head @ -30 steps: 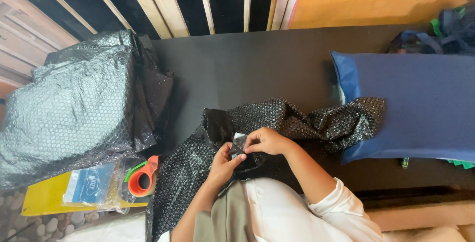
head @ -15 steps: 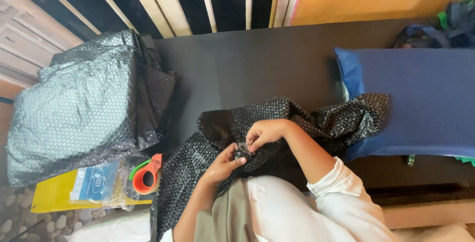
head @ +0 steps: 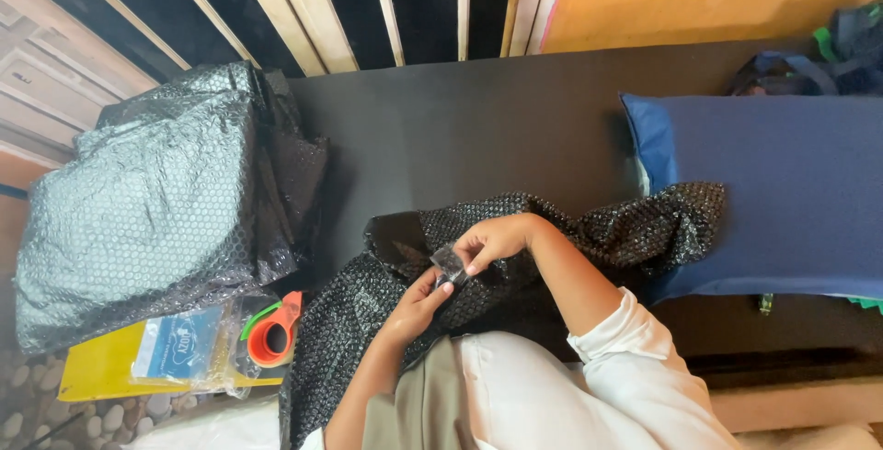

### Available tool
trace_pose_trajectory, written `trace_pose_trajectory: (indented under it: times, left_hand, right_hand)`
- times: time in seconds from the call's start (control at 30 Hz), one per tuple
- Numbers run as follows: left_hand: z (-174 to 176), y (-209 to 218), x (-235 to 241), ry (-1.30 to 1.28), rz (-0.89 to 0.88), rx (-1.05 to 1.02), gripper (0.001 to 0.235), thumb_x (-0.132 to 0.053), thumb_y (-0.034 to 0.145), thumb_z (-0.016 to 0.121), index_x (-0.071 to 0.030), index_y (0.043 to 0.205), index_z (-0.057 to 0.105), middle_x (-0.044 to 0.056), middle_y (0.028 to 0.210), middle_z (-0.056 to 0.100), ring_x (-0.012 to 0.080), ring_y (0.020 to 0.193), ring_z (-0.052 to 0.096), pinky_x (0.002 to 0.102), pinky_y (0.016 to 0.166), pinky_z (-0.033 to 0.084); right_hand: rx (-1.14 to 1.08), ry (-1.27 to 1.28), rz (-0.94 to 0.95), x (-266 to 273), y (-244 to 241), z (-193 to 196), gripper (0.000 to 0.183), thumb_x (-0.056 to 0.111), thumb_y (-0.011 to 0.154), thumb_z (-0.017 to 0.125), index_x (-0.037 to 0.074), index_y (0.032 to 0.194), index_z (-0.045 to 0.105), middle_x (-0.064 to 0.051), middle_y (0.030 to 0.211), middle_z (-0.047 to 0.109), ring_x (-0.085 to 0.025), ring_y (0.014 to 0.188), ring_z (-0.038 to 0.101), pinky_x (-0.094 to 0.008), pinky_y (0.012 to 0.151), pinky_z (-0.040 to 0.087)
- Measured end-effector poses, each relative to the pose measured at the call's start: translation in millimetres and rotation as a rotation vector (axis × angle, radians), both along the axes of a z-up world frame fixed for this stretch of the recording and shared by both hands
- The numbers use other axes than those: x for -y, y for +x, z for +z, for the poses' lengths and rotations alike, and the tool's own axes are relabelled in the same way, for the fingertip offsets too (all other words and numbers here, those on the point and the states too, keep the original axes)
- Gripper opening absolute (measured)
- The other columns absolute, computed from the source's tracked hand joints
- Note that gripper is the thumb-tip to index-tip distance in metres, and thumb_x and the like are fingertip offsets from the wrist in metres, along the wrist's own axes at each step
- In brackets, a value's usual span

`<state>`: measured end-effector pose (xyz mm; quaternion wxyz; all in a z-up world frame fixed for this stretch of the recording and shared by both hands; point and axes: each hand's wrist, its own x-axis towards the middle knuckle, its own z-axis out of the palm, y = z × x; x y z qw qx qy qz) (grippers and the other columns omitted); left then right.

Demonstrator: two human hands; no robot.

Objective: The person wraps a blue tote bag in black bubble wrap on a table. They unfold the bubble wrap, place the bag on it, fold the wrap around the bag, and smooth the surface. The clip ends as the person reaches for tape.

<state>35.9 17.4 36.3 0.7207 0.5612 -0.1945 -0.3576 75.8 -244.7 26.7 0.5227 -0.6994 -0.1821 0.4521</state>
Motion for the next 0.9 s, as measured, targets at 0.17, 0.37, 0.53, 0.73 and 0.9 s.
trace_pose_trajectory:
  times: [0.17,0.37,0.53,0.73,0.9]
  left_hand:
    - [37,-4,1,0.022,-0.014,0.017,0.012,-0.016,0.106,0.061,-0.013,0.094,0.058,-0.009,0.073,0.046,0.0050,0.071,0.042,0.022,0.071,0.037]
    - [-42,4,-7,0.027,-0.021,0.058,0.017,-0.020,0.109,0.055,-0.014,0.093,0.055,-0.007,0.075,0.041,0.0083,0.072,0.040,0.025,0.072,0.037]
    - [-104,6,-18,0.027,0.068,0.044,0.021,-0.023,0.111,0.049,-0.013,0.092,0.053,-0.005,0.075,0.041,0.0095,0.072,0.041,0.027,0.072,0.036]
    - [-97,0,-16,0.018,0.185,0.015,0.021,-0.023,0.110,0.050,-0.012,0.093,0.056,-0.004,0.075,0.048,0.0110,0.072,0.047,0.027,0.073,0.041]
    - [-83,-1,-10,0.019,0.345,-0.024,0.020,-0.023,0.110,0.050,-0.011,0.094,0.054,0.000,0.075,0.050,0.0134,0.072,0.050,0.029,0.073,0.044]
  right_hand:
    - [-0.055,0.196,-0.013,5,5,-17,0.013,0.019,0.092,0.079,0.010,0.098,0.072,-0.001,0.096,0.077,-0.009,0.090,0.066,-0.028,0.083,0.054]
    - [-0.058,0.324,-0.068,12,2,-13,0.015,0.015,0.090,0.081,0.005,0.097,0.072,-0.011,0.111,0.078,-0.016,0.104,0.070,-0.033,0.092,0.055]
    - [-0.031,0.360,-0.187,15,-5,-11,0.013,0.009,0.089,0.081,0.002,0.095,0.072,-0.015,0.103,0.079,-0.015,0.093,0.073,-0.031,0.084,0.057]
    - [0.018,0.377,-0.387,17,-18,-11,0.012,0.009,0.089,0.080,0.002,0.093,0.072,-0.010,0.097,0.079,-0.012,0.088,0.072,-0.027,0.078,0.058]
    - [-0.095,0.674,-0.586,6,-27,-30,0.005,0.002,0.092,0.071,0.002,0.090,0.066,-0.023,0.116,0.077,-0.025,0.100,0.077,-0.028,0.077,0.062]
